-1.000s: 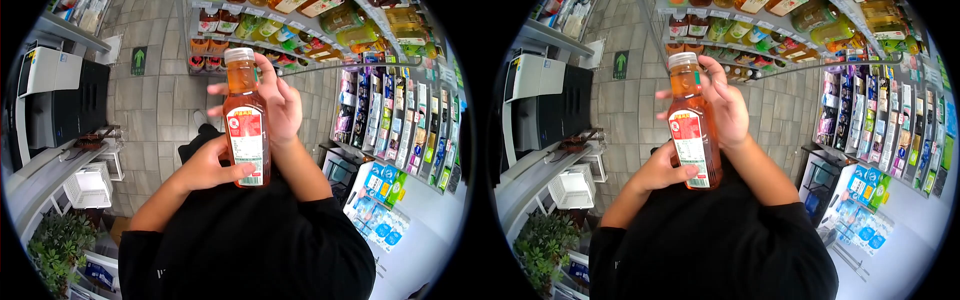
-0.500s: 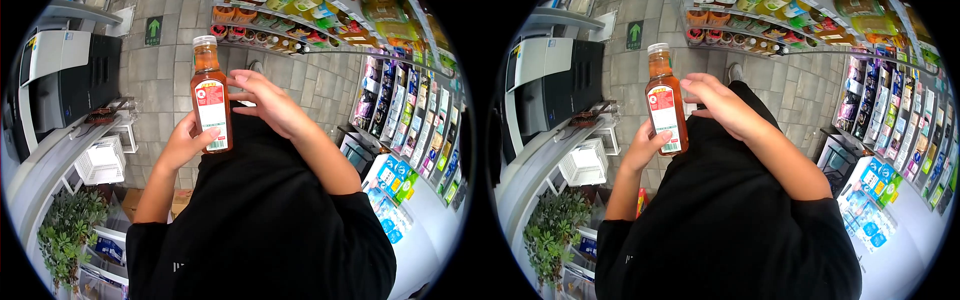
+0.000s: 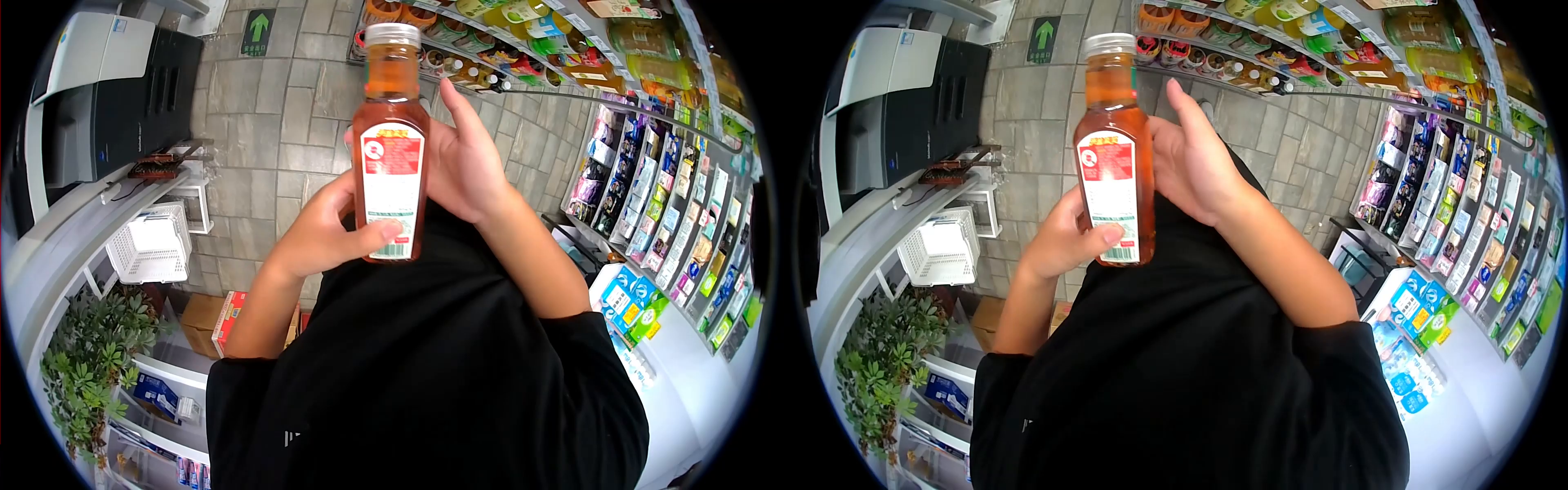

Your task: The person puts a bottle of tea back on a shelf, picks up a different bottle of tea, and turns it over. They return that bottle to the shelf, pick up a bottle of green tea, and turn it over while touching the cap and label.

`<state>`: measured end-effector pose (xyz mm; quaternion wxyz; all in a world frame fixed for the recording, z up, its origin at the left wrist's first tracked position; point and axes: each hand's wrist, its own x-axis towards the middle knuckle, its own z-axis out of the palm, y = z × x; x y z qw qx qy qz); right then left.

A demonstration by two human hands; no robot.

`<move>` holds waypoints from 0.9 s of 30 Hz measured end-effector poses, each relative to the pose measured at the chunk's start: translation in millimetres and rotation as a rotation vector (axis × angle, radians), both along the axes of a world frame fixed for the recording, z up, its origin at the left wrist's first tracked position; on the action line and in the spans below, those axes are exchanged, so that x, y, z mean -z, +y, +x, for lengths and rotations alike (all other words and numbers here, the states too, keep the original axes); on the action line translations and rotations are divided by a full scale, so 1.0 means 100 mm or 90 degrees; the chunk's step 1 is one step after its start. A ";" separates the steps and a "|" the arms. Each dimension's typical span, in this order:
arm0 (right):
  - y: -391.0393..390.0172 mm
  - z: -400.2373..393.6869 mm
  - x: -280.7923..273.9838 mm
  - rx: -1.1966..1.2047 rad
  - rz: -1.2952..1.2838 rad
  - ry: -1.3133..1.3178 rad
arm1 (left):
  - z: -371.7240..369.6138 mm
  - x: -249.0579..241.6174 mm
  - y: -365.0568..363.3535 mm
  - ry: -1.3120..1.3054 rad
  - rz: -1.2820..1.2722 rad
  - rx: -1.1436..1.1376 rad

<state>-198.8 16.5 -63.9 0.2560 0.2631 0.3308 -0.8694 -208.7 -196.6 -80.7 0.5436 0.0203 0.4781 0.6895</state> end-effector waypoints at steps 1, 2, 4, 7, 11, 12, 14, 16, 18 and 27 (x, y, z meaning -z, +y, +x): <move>-0.01 0.00 0.00 0.032 -0.062 -0.003 | 0.01 -0.05 0.02 0.018 0.013 0.012; -0.04 0.01 -0.01 0.035 -0.081 -0.017 | 0.02 -0.06 0.02 0.043 0.020 0.032; -0.06 0.08 0.05 -0.005 -0.114 0.027 | 0.06 -0.09 0.06 0.109 0.014 0.045; -0.17 0.13 0.01 0.039 -0.129 -0.008 | 0.05 -0.07 0.03 0.180 -0.023 0.101; -0.17 0.20 0.17 0.076 -0.143 -0.054 | 0.09 -0.07 0.03 0.179 -0.046 0.081; -0.16 0.23 0.24 0.076 -0.141 -0.055 | 0.09 -0.07 0.03 0.178 -0.045 0.080; -0.15 0.28 0.33 0.078 -0.190 -0.018 | 0.07 -0.06 0.01 0.251 -0.061 0.123; -0.19 0.29 0.33 0.086 -0.175 -0.025 | -0.03 -0.11 -0.02 0.291 -0.106 0.205; -0.22 0.30 0.31 0.092 -0.160 -0.032 | -0.16 -0.20 -0.05 0.331 -0.152 0.285; -0.24 0.34 0.32 0.077 -0.187 -0.129 | -0.33 -0.49 -0.43 0.599 -0.275 0.257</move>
